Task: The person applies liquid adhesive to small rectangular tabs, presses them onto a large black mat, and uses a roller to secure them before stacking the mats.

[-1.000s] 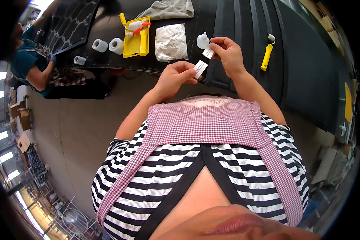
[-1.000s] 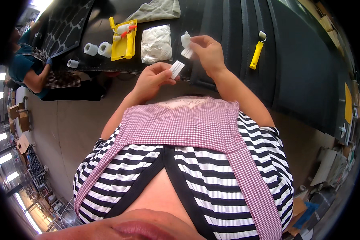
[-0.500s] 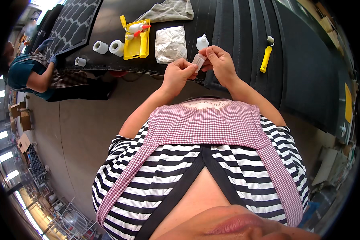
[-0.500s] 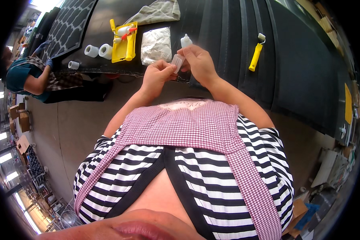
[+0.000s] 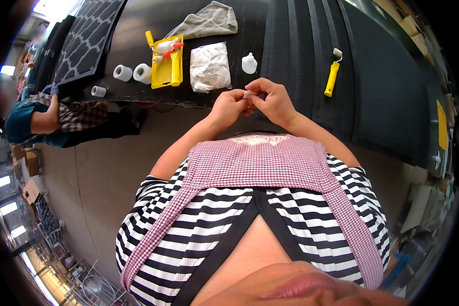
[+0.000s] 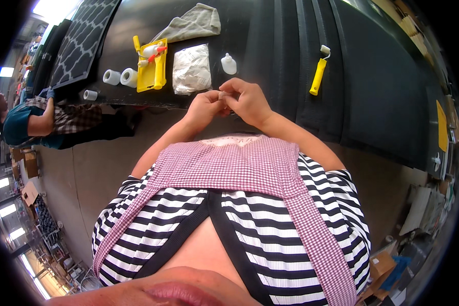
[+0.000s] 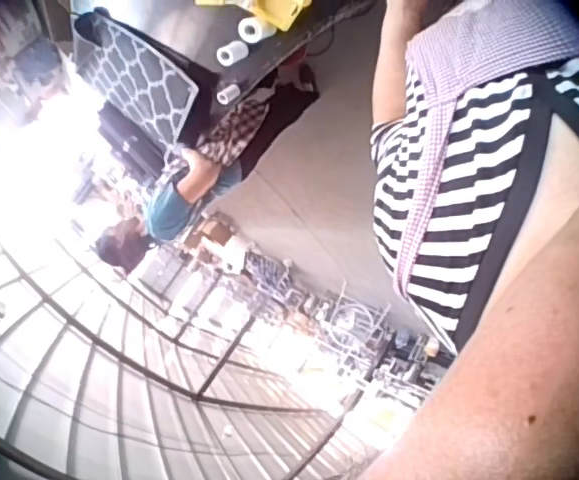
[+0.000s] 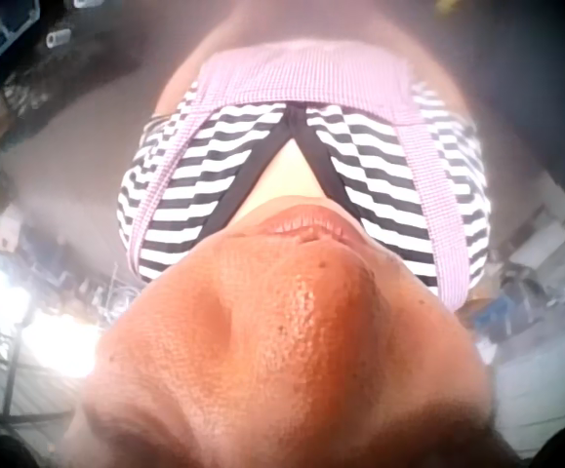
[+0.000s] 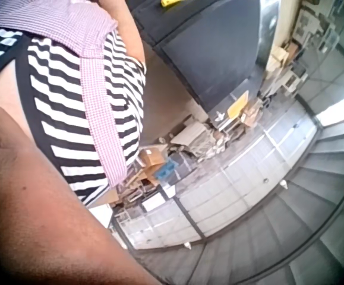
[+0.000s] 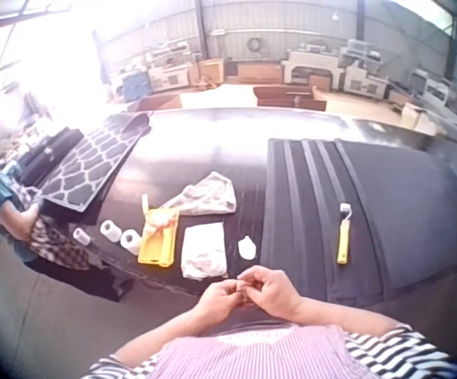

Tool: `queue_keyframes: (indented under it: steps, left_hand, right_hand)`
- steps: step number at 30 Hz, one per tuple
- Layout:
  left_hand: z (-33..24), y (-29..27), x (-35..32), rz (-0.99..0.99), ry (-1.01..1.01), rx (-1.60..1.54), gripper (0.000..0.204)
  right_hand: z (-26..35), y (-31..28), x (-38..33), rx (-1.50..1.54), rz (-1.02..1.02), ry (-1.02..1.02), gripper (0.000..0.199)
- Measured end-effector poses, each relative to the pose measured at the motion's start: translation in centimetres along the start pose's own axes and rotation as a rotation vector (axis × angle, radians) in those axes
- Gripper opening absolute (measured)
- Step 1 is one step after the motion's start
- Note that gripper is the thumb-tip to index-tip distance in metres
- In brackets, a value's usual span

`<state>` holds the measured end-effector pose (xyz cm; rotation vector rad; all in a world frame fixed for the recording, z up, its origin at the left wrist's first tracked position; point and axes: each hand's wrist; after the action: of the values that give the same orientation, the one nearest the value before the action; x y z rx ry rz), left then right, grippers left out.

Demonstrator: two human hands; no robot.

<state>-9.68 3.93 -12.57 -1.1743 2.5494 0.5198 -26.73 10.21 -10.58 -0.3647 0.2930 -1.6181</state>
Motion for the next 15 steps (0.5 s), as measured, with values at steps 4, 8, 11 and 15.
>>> queue_keyframes:
  steps: [4,8,11,15]
  left_hand:
    - [1.7,0.1,2.6,-0.079,0.183,0.298,0.013]
    - [1.2,-1.3,5.3,-0.216,0.596,0.733,0.013]
    - [0.6,-2.0,7.9,-0.187,0.573,0.777,0.016]
    - [0.4,-1.1,9.7,-0.117,0.474,0.775,0.019]
  right_hand:
    - [-2.5,-4.0,-1.6,-0.093,-0.261,-0.018,0.016]
    - [-9.6,-12.4,-4.4,-0.302,-0.695,0.255,0.016]
    - [-12.4,-17.0,-4.8,-0.55,-0.682,0.507,0.051]
    - [-11.5,-16.9,-2.7,-0.754,-0.514,0.563,0.082]
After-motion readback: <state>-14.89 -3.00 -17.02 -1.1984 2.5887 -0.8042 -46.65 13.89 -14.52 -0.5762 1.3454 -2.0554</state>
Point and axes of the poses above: each hand's wrist, its own x-axis towards the middle knuckle, its own y-axis out of the palm, z = x × y, and after that the axes turned 6 degrees about -x, right-handed
